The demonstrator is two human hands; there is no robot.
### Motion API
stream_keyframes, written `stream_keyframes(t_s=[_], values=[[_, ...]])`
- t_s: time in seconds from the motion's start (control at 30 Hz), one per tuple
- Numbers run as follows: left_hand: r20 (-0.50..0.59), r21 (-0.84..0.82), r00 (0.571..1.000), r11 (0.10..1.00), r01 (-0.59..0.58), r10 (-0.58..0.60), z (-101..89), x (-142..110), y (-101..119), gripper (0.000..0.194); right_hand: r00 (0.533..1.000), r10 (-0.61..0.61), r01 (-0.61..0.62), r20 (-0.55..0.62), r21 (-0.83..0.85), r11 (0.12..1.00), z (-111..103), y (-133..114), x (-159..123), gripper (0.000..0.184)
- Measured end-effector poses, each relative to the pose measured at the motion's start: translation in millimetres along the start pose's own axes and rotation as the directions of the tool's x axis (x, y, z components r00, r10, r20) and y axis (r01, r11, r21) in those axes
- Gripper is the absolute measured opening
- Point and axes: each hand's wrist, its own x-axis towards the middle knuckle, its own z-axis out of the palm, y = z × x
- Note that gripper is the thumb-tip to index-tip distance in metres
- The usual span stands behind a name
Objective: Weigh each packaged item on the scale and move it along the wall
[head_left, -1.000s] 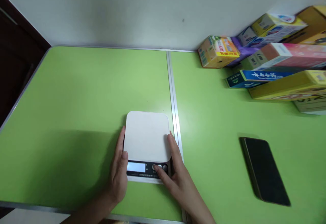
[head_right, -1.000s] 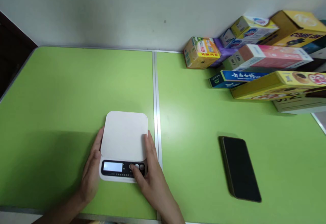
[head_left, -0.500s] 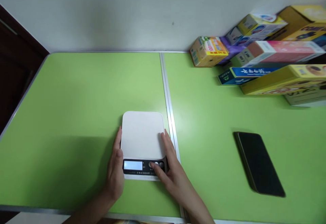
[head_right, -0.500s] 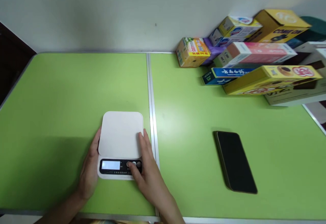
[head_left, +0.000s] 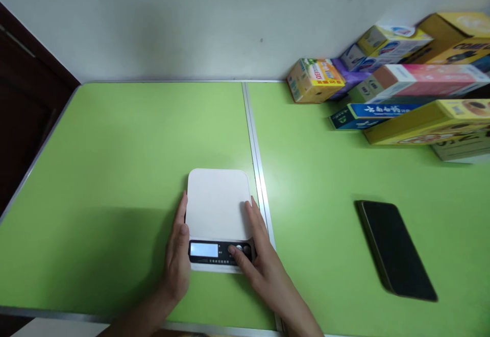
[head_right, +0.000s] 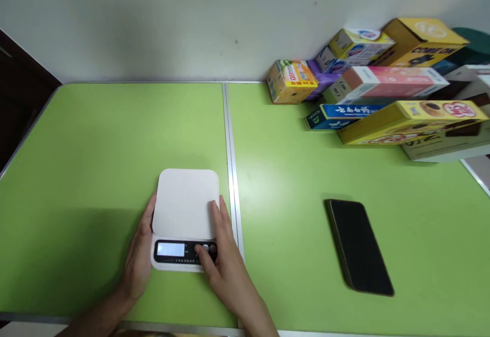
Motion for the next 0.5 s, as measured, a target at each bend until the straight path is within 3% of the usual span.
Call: stream_keyframes(t_s=[0.5], values=[[0.011, -0.030, 1.000, 0.999, -0.011, 0.012, 2.1, -0.7, -3.5, 0.050, 1.000, 0.010, -0.009, 0.011, -0.076, 0.997, 3.5, -1.1, -3.1, 0.070]])
